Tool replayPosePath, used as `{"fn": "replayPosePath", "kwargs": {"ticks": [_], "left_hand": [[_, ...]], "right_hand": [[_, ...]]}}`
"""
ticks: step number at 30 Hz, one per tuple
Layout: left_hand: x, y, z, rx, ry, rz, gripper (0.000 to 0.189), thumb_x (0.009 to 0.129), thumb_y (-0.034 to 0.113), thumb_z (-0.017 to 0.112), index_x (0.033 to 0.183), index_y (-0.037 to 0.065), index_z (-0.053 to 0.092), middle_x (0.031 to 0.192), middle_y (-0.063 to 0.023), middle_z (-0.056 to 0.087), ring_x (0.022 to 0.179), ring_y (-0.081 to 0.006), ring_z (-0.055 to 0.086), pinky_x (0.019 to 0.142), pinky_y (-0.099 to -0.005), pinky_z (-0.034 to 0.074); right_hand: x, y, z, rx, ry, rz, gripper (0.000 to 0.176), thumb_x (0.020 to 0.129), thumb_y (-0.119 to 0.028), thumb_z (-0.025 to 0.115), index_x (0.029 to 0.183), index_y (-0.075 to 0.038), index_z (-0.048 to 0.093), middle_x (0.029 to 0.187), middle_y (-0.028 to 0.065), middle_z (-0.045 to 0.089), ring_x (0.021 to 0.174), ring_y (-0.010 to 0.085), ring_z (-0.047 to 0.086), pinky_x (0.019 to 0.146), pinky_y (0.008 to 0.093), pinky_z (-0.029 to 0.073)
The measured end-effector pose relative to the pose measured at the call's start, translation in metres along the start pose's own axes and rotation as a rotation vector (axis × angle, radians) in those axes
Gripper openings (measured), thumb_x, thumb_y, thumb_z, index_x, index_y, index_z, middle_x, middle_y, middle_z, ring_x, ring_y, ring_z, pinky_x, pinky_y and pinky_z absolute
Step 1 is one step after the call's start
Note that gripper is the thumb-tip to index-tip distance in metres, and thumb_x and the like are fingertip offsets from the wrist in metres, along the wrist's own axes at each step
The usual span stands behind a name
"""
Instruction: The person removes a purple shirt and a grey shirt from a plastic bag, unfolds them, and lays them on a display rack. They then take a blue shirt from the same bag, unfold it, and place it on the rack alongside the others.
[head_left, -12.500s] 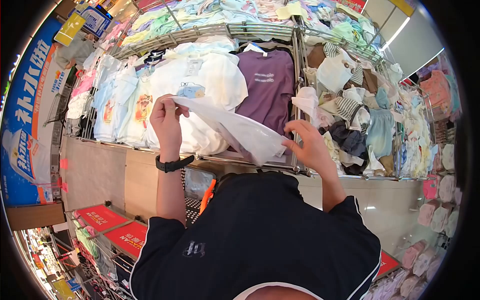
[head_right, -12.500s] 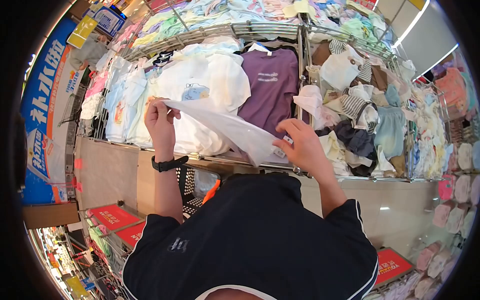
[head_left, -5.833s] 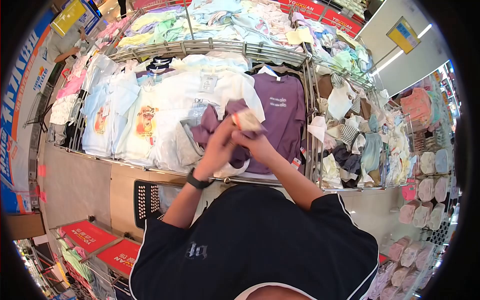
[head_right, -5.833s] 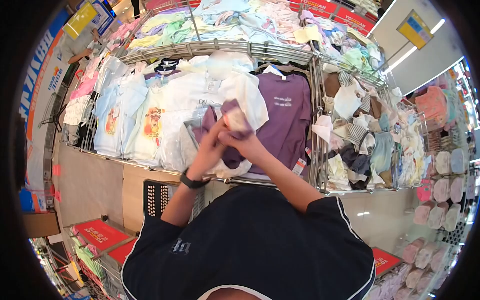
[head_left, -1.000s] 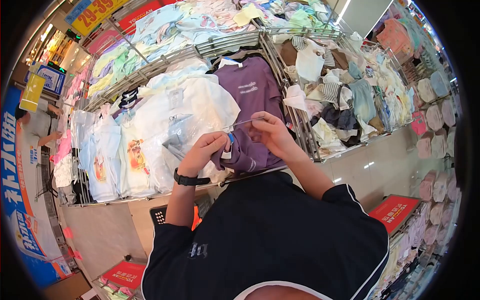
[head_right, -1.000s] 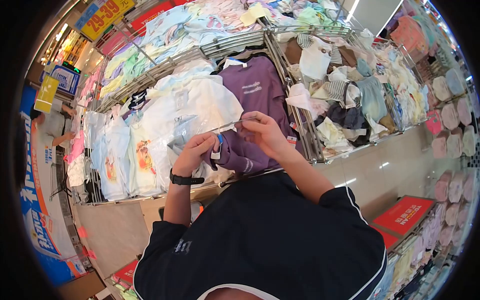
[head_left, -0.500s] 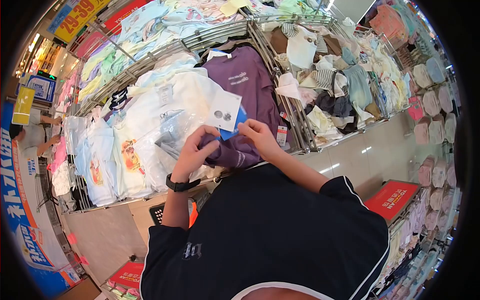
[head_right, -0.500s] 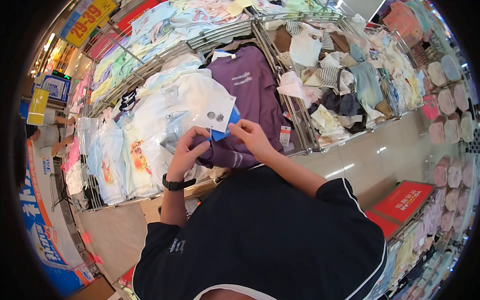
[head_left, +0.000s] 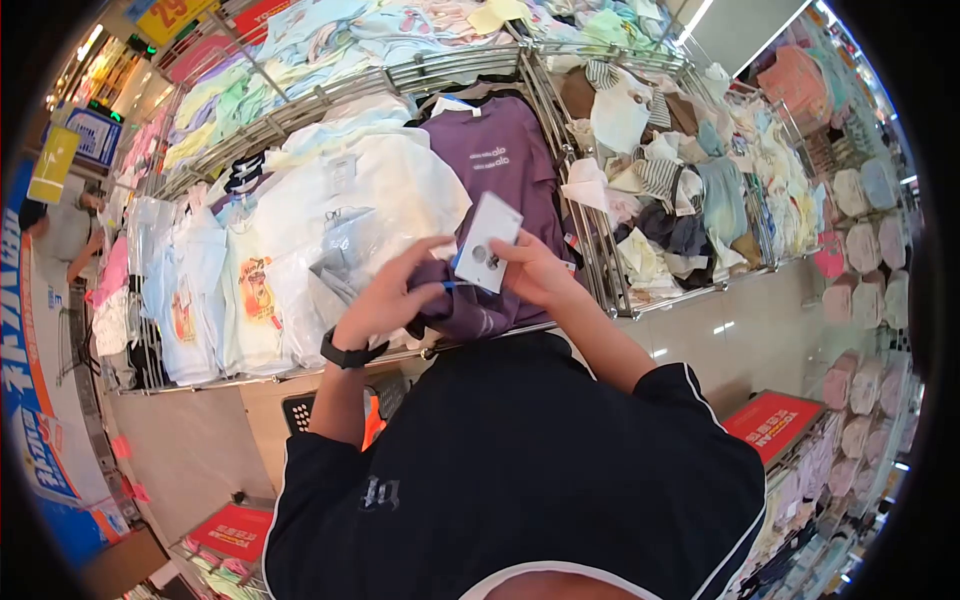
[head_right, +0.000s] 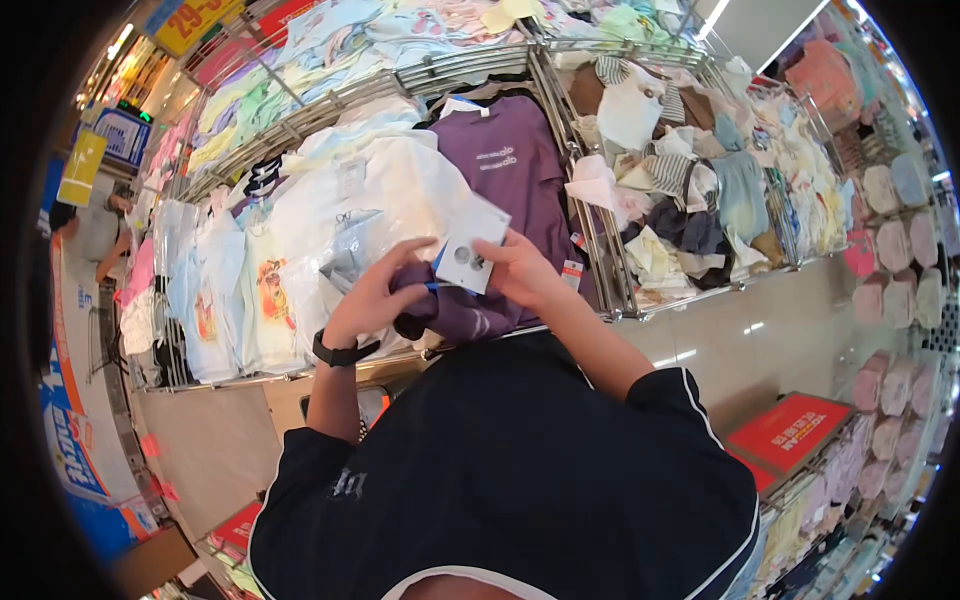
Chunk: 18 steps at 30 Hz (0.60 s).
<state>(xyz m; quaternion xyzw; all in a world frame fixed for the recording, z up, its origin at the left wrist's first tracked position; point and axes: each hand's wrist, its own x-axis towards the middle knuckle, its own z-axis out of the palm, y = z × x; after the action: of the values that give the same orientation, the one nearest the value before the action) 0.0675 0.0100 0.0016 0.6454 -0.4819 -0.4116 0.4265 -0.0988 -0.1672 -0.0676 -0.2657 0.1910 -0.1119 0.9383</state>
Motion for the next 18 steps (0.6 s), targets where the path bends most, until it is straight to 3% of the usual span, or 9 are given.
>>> {"fn": "replayPosePath", "kwargs": {"ticks": [3,4,7,8,10,13,15,16,18], "left_hand": [[0.001,-0.025,-0.011,0.227,0.281,0.014,0.05,0.083,0.001,0.063,0.132,0.006,0.054,0.108,-0.0166,0.066,0.101,-0.0248,0.065,0.086,-0.0347,0.049],[0.003,-0.031,-0.016,0.375,0.321,0.054,0.046,0.087,0.003,0.061,0.133,0.004,0.053,0.116,-0.0145,0.065,0.095,-0.0144,0.064,0.082,-0.0279,0.051],[0.002,-0.039,-0.018,0.095,0.267,-0.207,0.037,0.086,0.003,0.062,0.123,0.002,0.059,0.105,-0.018,0.067,0.083,-0.0191,0.068,0.073,-0.0299,0.053],[0.005,-0.054,-0.013,0.118,0.412,-0.098,0.033,0.088,0.001,0.059,0.12,0.001,0.058,0.107,-0.0134,0.065,0.075,-0.013,0.065,0.066,-0.0263,0.052],[0.009,-0.056,-0.008,-0.169,0.435,-0.029,0.032,0.088,-0.001,0.058,0.12,0.002,0.055,0.108,-0.0094,0.062,0.075,-0.0109,0.064,0.065,-0.0258,0.051],[0.016,-0.045,-0.006,-0.367,0.372,0.07,0.036,0.088,-0.003,0.057,0.122,0.004,0.051,0.112,-0.0037,0.057,0.08,-0.0078,0.062,0.068,-0.0231,0.05],[0.021,-0.022,-0.005,-0.466,0.301,0.123,0.036,0.087,-0.004,0.057,0.122,0.005,0.051,0.111,-0.004,0.058,0.082,-0.0075,0.061,0.071,-0.0221,0.05],[0.022,-0.016,-0.009,-0.531,0.21,0.136,0.037,0.087,-0.005,0.061,0.121,0.005,0.053,0.111,-0.0055,0.062,0.092,-0.0085,0.062,0.08,-0.023,0.05],[0.027,-0.011,-0.013,-0.523,0.171,0.141,0.04,0.088,-0.004,0.061,0.125,0.006,0.053,0.111,-0.0071,0.066,0.094,-0.009,0.063,0.081,-0.0234,0.05]], "right_hand": [[-0.006,-0.008,0.0,-0.043,0.055,-0.161,0.025,0.096,-0.002,0.055,0.121,-0.001,0.055,0.114,0.0101,0.065,0.104,0.0226,0.066,0.092,0.0434,0.055],[-0.006,-0.01,0.0,-0.054,0.039,-0.234,0.024,0.096,-0.001,0.055,0.121,-0.001,0.056,0.114,0.0101,0.065,0.104,0.0224,0.066,0.091,0.0431,0.055],[-0.009,-0.013,0.005,-0.102,0.053,-0.372,0.025,0.097,0.002,0.052,0.122,0.001,0.052,0.111,0.0103,0.066,0.102,0.0218,0.066,0.092,0.0403,0.054],[-0.011,-0.014,0.012,-0.134,0.05,-0.412,0.026,0.097,0.002,0.051,0.123,0.001,0.051,0.111,0.0106,0.066,0.101,0.0218,0.066,0.093,0.0397,0.054],[-0.017,-0.016,0.018,-0.193,0.024,-0.466,0.024,0.099,0.002,0.048,0.122,0.001,0.048,0.107,0.011,0.067,0.103,0.022,0.066,0.094,0.0369,0.052],[-0.017,-0.024,0.029,-0.516,-0.253,-0.648,0.009,0.103,-0.005,0.045,0.111,-0.003,0.046,0.109,0.0178,0.066,0.107,0.025,0.064,0.095,0.0397,0.051],[-0.011,-0.024,0.032,-0.683,-0.268,-0.672,0.005,0.104,-0.007,0.044,0.108,-0.004,0.043,0.107,0.0193,0.067,0.106,0.0241,0.065,0.093,0.0362,0.05],[-0.006,-0.023,0.033,-0.748,-0.282,-0.686,0.006,0.103,-0.008,0.045,0.107,-0.004,0.044,0.104,0.0175,0.067,0.1,0.0211,0.062,0.088,0.033,0.048],[0.006,-0.018,0.033,-0.857,-0.317,-0.719,0.008,0.102,-0.009,0.048,0.108,-0.003,0.05,0.099,0.0112,0.067,0.082,0.0122,0.054,0.075,0.0254,0.044]]}}
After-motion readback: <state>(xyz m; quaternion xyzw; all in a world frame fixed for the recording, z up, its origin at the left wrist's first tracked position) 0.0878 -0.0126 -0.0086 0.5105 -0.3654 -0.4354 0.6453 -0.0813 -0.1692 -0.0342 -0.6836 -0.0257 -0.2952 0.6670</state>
